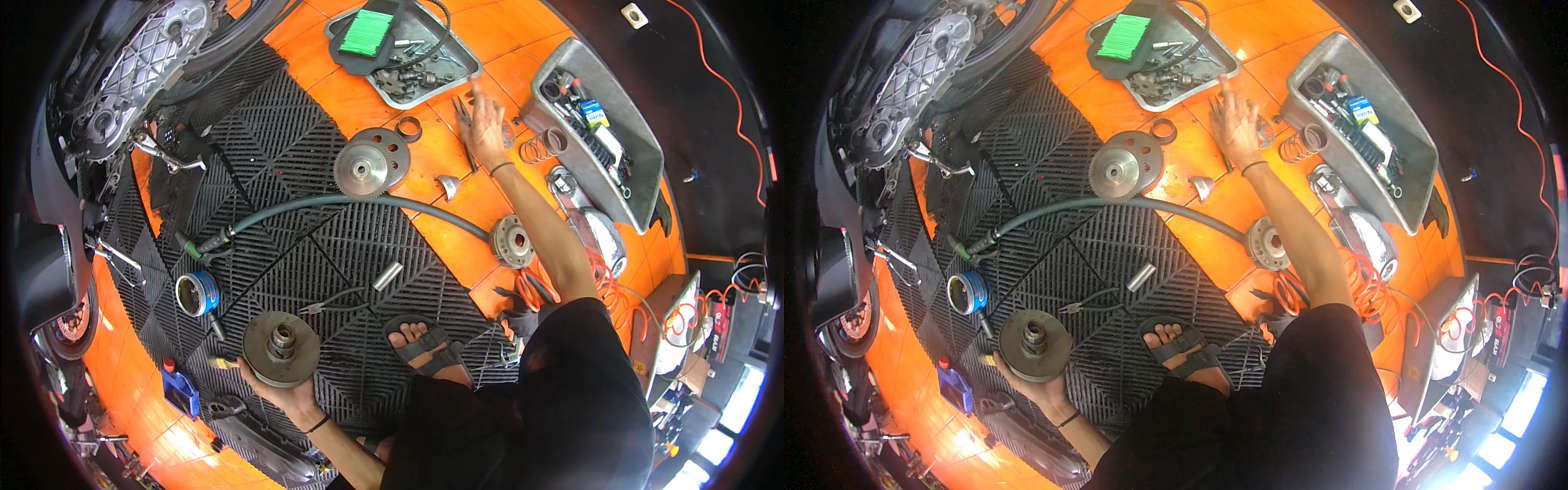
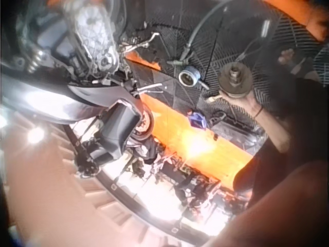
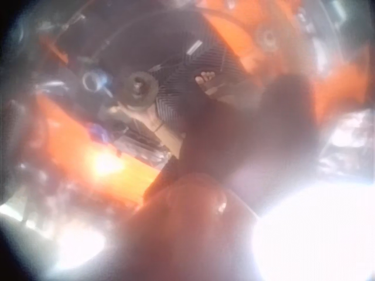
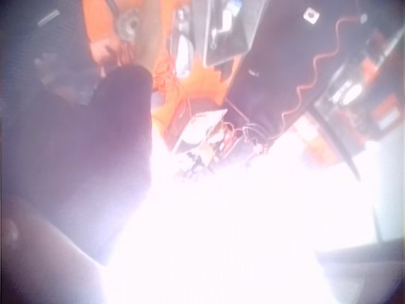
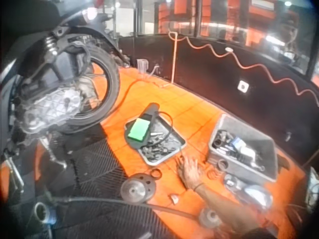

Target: The person applies grease to a motorcycle clutch pulley assembly by hand and wipes the components with a cloth.

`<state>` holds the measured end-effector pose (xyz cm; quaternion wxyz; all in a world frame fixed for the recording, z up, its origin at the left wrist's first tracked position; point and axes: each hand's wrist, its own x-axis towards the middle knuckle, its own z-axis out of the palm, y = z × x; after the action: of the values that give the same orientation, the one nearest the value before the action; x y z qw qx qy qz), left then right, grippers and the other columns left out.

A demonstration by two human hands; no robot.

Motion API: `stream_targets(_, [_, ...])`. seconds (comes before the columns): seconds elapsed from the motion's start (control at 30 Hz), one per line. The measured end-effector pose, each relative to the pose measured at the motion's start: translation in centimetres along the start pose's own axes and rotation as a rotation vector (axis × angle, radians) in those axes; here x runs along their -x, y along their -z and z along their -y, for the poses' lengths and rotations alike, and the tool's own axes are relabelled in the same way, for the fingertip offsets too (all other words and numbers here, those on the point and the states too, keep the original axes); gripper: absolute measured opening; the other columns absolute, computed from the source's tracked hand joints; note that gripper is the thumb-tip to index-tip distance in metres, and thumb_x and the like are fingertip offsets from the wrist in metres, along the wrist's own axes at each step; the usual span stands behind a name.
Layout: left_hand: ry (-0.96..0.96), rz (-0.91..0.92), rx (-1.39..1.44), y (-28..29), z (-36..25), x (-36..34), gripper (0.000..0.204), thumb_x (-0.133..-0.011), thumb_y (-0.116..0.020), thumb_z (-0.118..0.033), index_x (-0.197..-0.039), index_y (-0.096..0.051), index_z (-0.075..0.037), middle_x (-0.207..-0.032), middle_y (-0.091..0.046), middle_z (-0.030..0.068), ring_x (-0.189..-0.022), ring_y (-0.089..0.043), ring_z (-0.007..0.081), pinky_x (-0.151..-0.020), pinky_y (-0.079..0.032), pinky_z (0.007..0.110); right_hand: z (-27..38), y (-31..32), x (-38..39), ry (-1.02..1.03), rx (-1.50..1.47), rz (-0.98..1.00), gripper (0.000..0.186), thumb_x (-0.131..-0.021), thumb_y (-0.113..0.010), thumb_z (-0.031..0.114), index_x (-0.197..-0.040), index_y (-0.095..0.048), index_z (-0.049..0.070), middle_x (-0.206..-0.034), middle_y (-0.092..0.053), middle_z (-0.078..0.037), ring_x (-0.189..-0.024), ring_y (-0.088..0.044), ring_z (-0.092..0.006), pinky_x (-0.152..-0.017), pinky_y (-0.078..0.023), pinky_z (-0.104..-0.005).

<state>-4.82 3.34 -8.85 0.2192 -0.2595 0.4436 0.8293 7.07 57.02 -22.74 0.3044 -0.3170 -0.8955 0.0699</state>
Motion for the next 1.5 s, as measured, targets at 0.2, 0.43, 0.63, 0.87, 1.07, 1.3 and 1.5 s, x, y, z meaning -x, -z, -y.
stream_targets(0.2, [0.019, 0.044, 0.031, -0.9, 0.0, 1.3, 0.07, -0.097, -0.05, -0.061, -0.144, -0.052, -0.01, -0.145, -0.054, 0.0144, -0.133, -0.053, 0.0348, -0.109, -0.045, 0.059, 1.6, -2.7, 1.6, -0.11, -0.037, 0.126, 0.095, -0.085, -0.076, 0.013, -0.162, -0.021, 0.014, -0.117, -0.071, -0.002, -0.111, -0.057, -0.0289, -0.106, -0.032, -0.0513])
stream_targets(0.43, [-0.02, 0.019, 0.033, -1.8, 0.4, 2.1, 0.065, -0.1, -0.046, -0.057, -0.143, -0.054, -0.008, -0.142, -0.057, 0.0133, -0.131, -0.055, 0.0323, -0.11, -0.046, 0.054, 1.5, -4.1, 0.8, -0.109, -0.017, 0.14, 0.086, -0.088, -0.072, 0.012, -0.161, -0.026, 0.015, -0.113, -0.072, -0.002, -0.111, -0.059, -0.0277, -0.104, -0.035, -0.0525])
stream_targets(0.63, [-0.099, 0.155, 0.07, -1.1, 0.0, 2.2, 0.061, -0.104, -0.042, -0.054, -0.138, -0.058, -0.006, -0.134, -0.064, 0.0132, -0.124, -0.06, 0.0297, -0.107, -0.049, 0.049, 1.4, -4.4, 0.8, 0.066, 0.168, 0.173, 0.073, -0.089, -0.065, 0.008, -0.155, -0.034, 0.001, -0.089, -0.067, -0.017, -0.068, -0.062, -0.0337, -0.066, -0.047, -0.0497])
stream_targets(0.87, [-0.004, 0.168, 0.183, -2.6, -0.8, 4.0, 0.063, -0.102, -0.044, -0.058, -0.137, -0.058, -0.007, -0.13, -0.065, 0.013, -0.117, -0.063, 0.0266, -0.102, -0.052, 0.047, 3.6, -2.0, 1.7, -0.099, -0.214, 0.086, 0.067, -0.093, -0.065, -0.001, -0.153, -0.035, -0.001, -0.096, -0.069, -0.011, -0.084, -0.066, -0.0213, -0.08, -0.053, -0.0357])
stream_targets(1.07, [-0.046, 0.149, 0.183, -3.2, -0.3, 5.2, 0.062, -0.1, -0.047, -0.059, -0.137, -0.054, -0.01, -0.133, -0.061, 0.0106, -0.121, -0.059, 0.0256, -0.101, -0.052, 0.05, 13.5, 4.7, 6.1, -0.293, -0.782, 0.109, 0.069, -0.093, -0.068, -0.004, -0.153, -0.033, -0.001, -0.103, -0.068, -0.009, -0.093, -0.065, -0.0169, -0.087, -0.052, -0.0315])
stream_targets(1.3, [-0.143, 0.046, 0.019, -4.8, 0.2, 6.6, 0.051, -0.102, -0.054, -0.048, -0.13, -0.055, -0.006, -0.118, -0.067, 0.0084, -0.108, -0.067, 0.0207, -0.093, -0.056, 0.038, 29.6, 12.5, 11.0, -0.267, -1.215, 0.435, 0.081, -0.083, -0.078, -0.005, -0.151, -0.035, 0.001, -0.104, -0.073, -0.011, -0.097, -0.069, -0.0177, -0.09, -0.052, -0.0296])
stream_targets(1.5, [-0.245, 0.025, -0.038, -4.5, 1.5, 7.3, 0.053, -0.101, -0.054, -0.048, -0.129, -0.057, -0.003, -0.114, -0.068, 0.0093, -0.103, -0.068, 0.0201, -0.09, -0.056, 0.036, 34.7, 13.9, 9.2, 0.529, -1.131, 0.344, 0.092, -0.077, -0.08, -0.011, -0.152, -0.028, 0.001, -0.099, -0.076, -0.013, -0.089, -0.073, -0.024, -0.083, -0.056, -0.0355])
